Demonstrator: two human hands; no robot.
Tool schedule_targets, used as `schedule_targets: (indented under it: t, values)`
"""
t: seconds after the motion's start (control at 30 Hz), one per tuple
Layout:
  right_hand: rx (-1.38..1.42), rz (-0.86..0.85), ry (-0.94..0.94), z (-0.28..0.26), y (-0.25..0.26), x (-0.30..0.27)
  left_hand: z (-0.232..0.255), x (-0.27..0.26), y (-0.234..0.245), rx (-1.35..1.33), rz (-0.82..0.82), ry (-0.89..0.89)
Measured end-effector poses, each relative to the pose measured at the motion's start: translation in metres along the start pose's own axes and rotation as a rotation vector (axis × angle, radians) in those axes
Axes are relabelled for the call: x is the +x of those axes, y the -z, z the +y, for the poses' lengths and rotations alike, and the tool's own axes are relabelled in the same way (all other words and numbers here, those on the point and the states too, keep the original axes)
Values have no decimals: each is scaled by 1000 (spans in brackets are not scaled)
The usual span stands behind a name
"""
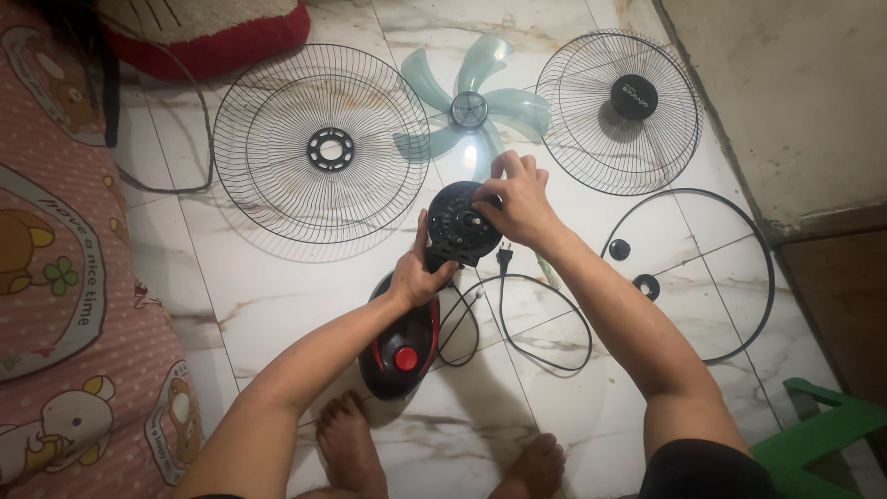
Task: The person disassembles a fan by removing screws from the motor housing using a screwdriver. They then reassemble the fan by attaching the motor housing to the base and securing it with screws.
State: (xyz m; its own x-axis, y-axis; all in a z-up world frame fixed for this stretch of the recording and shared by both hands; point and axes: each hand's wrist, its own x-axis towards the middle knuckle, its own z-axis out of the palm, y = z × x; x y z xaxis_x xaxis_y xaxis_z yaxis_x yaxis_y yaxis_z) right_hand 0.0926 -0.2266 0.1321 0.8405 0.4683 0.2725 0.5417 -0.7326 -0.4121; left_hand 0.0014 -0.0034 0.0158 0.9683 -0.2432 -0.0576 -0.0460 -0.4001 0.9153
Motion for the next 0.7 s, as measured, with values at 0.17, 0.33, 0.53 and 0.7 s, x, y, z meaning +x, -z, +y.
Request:
schedule_targets:
  t: [0.17,0.33,0.53,0.7]
  values:
    - [86,-12,-87,0,2,6,0,1,0,-4,36,-90]
    - [118,-121,-207,3,-1,11,3,1,0,0,7,-9]
    - [503,-348,-573,15,-3,22,3,2,0,2,2,1]
    - [785,-442,-572,23,0,19,-2,1,-1,-3,19,-44]
